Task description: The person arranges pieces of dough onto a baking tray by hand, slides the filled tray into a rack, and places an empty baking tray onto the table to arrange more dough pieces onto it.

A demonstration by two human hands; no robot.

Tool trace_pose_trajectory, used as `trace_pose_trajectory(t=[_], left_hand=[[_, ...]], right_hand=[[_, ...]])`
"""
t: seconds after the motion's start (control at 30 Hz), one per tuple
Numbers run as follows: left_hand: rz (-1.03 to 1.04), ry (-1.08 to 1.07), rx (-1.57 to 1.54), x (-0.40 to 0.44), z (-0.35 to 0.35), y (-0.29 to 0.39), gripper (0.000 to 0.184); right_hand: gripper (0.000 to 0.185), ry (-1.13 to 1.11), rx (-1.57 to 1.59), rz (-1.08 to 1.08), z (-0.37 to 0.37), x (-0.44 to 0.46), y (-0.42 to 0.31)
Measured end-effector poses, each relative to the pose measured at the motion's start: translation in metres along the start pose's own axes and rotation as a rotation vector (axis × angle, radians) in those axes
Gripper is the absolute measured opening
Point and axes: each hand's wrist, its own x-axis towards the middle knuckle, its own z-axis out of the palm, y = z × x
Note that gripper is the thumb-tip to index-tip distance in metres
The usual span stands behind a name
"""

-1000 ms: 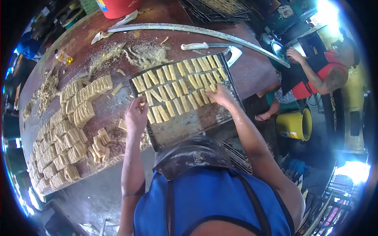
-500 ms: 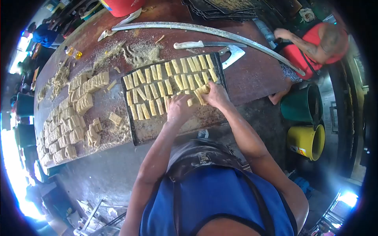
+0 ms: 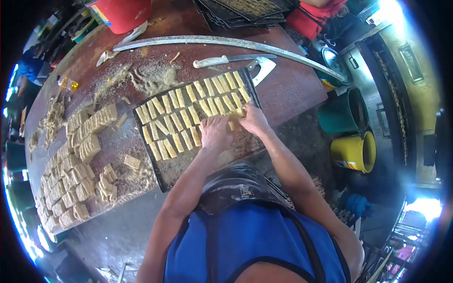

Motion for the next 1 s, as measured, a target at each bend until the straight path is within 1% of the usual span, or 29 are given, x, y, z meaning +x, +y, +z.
trace_pose_trajectory(t=[0.03, 0.1, 0.13, 0.2, 0.23, 0.3, 0.33, 0.4, 0.43, 0.47, 0.53, 0.57, 0.6, 0.67, 0.7, 0.77, 0.8, 0.87, 0.9, 1.0], left_hand=[[0.011, 0.034, -0.009, -0.001, -0.002, 0.002, 0.047], [0.011, 0.015, -0.024, -0.002, -0.001, 0.002, 0.047], [0.011, 0.004, -0.023, -0.001, -0.002, 0.001, 0.048], [0.028, -0.012, 0.005, -0.001, -0.001, -0.002, 0.047], [0.042, -0.027, 0.035, -0.001, 0.0, -0.004, 0.047], [0.04, -0.023, 0.051, -0.003, -0.001, -0.004, 0.048], [0.054, -0.022, 0.072, -0.002, -0.003, -0.004, 0.048], [0.055, 0.017, 0.058, -0.002, -0.007, 0.003, 0.048], [0.062, 0.05, 0.027, -0.003, -0.005, 0.008, 0.048], [0.045, 0.039, 0.031, -0.003, 0.0, 0.01, 0.048], [0.115, 0.013, 0.038, -0.002, 0.006, 0.014, 0.044], [0.084, 0.017, 0.041, -0.001, 0.007, 0.018, 0.04], [0.075, 0.012, 0.059, 0.003, 0.006, 0.021, 0.04], [0.162, 0.104, 0.107, 0.002, 0.006, 0.025, 0.03], [0.155, 0.083, 0.118, -0.001, 0.008, 0.027, 0.03], [-0.134, 0.2, -0.085, 0.005, 0.009, 0.027, 0.02], [-0.124, 0.2, -0.074, 0.011, 0.006, 0.031, 0.02], [-0.137, 0.332, -0.031, 0.021, 0.005, 0.042, 0.018], [-0.129, 0.331, -0.031, 0.022, 0.009, 0.046, 0.018], [0.16, 0.01, 0.161, 0.023, 0.031, 0.05, 0.019]], right_hand=[[0.047, 0.0, -0.008, 0.015, 0.001, -0.003, -0.006], [0.05, 0.012, 0.035, 0.115, 0.001, -0.005, -0.015], [0.05, 0.014, 0.031, 0.116, 0.002, -0.004, -0.013], [0.047, 0.047, 0.199, 0.013, 0.012, 0.0, 0.0], [0.047, 0.041, 0.198, 0.008, 0.017, 0.006, 0.009], [0.041, -0.164, 0.683, 0.116, 0.017, 0.016, 0.021], [0.041, -0.178, 0.686, 0.107, 0.012, 0.018, 0.025], [0.035, -0.092, 0.733, 0.054, -0.003, 0.018, 0.034], [0.037, -0.11, 0.592, 0.038, -0.015, 0.019, 0.035], [0.037, -0.13, 0.596, 0.045, -0.021, 0.019, 0.035], [0.039, -0.123, 0.31, -0.116, -0.031, 0.019, 0.034], [0.04, -0.141, 0.139, -0.116, -0.034, 0.022, 0.033], [0.04, -0.151, 0.155, -0.124, -0.035, 0.027, 0.032], [0.04, -0.109, 0.004, -0.125, -0.032, 0.027, 0.035], [0.041, -0.108, 0.043, -0.161, -0.031, 0.028, 0.038], [0.042, -0.135, 0.087, -0.163, -0.027, 0.03, 0.046], [0.042, -0.148, 0.114, -0.169, -0.03, 0.033, 0.044], [0.042, -0.127, 0.065, -0.123, -0.039, 0.03, 0.042], [0.041, -0.126, 0.053, -0.093, -0.043, 0.028, 0.042], [0.04, -0.088, 0.031, -0.06, -0.041, 0.031, 0.05]])
